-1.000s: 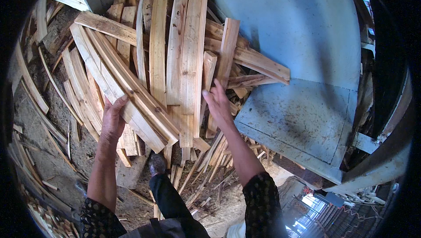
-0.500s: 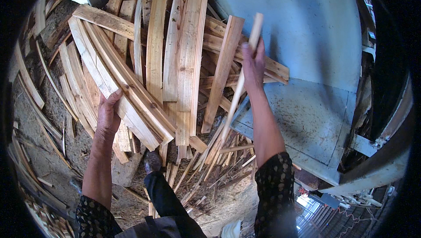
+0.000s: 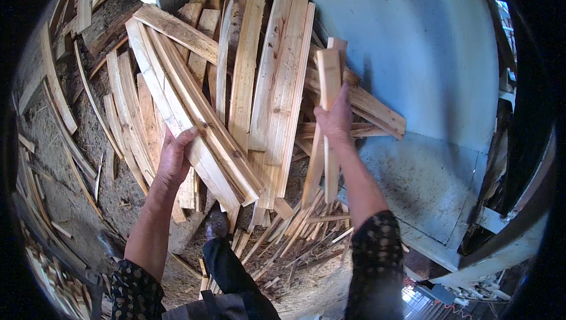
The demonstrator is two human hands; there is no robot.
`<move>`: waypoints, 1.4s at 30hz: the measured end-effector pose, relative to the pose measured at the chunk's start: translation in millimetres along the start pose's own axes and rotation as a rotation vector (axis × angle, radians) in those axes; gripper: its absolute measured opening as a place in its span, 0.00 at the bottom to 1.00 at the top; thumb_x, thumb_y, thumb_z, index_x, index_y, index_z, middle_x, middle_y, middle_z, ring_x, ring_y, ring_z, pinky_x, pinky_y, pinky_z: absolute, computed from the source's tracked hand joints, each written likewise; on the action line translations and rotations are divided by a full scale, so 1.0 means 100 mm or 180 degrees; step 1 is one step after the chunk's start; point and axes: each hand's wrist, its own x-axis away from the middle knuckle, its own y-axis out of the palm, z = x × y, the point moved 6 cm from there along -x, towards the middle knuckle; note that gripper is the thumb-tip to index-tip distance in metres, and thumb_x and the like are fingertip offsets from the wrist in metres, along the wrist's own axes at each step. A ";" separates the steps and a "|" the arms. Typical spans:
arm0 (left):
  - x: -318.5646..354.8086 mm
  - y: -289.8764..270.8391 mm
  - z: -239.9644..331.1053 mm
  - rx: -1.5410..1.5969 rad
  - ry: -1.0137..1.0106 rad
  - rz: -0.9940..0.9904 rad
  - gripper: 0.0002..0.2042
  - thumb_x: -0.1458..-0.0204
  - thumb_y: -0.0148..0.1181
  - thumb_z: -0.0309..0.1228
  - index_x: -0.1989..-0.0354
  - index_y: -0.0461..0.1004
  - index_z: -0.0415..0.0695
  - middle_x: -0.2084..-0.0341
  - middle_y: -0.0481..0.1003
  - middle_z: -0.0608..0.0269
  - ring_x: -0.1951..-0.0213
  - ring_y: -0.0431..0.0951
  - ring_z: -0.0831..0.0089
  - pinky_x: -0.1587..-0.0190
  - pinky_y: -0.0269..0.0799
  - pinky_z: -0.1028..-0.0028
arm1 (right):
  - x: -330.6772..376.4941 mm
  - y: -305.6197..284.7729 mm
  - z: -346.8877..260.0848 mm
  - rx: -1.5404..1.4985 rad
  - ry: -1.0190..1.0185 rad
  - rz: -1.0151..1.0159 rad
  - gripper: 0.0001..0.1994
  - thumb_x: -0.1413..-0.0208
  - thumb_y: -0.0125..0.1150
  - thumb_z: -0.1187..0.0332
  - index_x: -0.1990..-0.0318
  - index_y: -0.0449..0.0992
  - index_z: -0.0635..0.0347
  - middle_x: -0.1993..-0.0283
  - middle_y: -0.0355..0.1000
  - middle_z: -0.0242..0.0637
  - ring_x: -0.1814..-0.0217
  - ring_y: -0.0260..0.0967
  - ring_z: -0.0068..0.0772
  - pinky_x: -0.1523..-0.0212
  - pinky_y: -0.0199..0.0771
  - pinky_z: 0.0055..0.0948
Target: The person gathers wooden planks from a pile on the floor and stacks them onto a metal rack. The person repeatedly picks up bundles of wood and places them in an organized stack.
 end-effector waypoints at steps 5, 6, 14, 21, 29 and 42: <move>-0.01 -0.02 -0.02 0.0085 -0.0061 -0.0059 0.33 0.56 0.57 0.27 0.42 0.45 0.41 0.55 0.65 0.53 0.55 0.69 0.66 0.50 0.67 0.68 | -0.33 -0.49 -1.20 -0.0849 -0.0586 -0.1174 0.42 0.66 0.61 0.72 0.40 0.46 0.64 0.50 0.61 0.52 0.49 0.62 0.46 0.50 0.66 0.38; 0.00 0.01 0.00 0.0098 -0.0088 -0.0069 0.33 0.56 0.57 0.27 0.42 0.45 0.41 0.55 0.65 0.53 0.54 0.69 0.66 0.50 0.67 0.68 | -0.44 -0.52 -1.37 -0.1071 -0.0789 -0.1154 0.44 0.66 0.62 0.67 0.39 0.44 0.63 0.51 0.62 0.54 0.52 0.64 0.47 0.49 0.65 0.39; -0.01 0.01 -0.02 0.0296 -0.0438 0.0110 0.28 0.57 0.54 0.26 0.47 0.52 0.37 0.61 0.66 0.56 0.60 0.69 0.68 0.54 0.67 0.69 | 0.12 0.26 -0.49 -0.2153 0.0496 -0.1343 0.49 0.64 0.66 0.49 0.38 0.42 0.59 0.38 0.47 0.50 0.35 0.42 0.46 0.40 0.50 0.42; -0.03 0.18 -0.13 0.0152 -0.0725 -0.0110 0.24 0.60 0.60 0.29 0.54 0.60 0.35 0.69 0.69 0.57 0.67 0.72 0.70 0.59 0.72 0.71 | 0.47 0.57 -0.39 -0.2328 0.1202 -0.0712 0.53 0.66 0.66 0.46 0.40 0.43 0.70 0.40 0.49 0.53 0.36 0.44 0.45 0.38 0.46 0.42; 0.18 0.25 -0.08 -0.0075 -0.0785 0.0135 0.32 0.62 0.65 0.30 0.49 0.56 0.34 0.63 0.70 0.53 0.59 0.71 0.68 0.51 0.66 0.67 | 0.72 0.40 -1.02 -0.3036 -0.0053 -0.1898 0.53 0.68 0.65 0.43 0.41 0.44 0.69 0.42 0.49 0.57 0.37 0.46 0.46 0.38 0.44 0.42; 0.89 -0.22 -0.40 -0.0453 -0.1346 -0.0047 0.48 0.72 0.69 0.48 0.47 0.51 0.30 0.53 0.63 0.43 0.48 0.62 0.56 0.45 0.56 0.62 | 1.58 0.55 -0.85 -0.3157 0.0596 -0.1833 0.54 0.73 0.62 0.48 0.39 0.40 0.68 0.39 0.45 0.56 0.36 0.43 0.47 0.38 0.43 0.43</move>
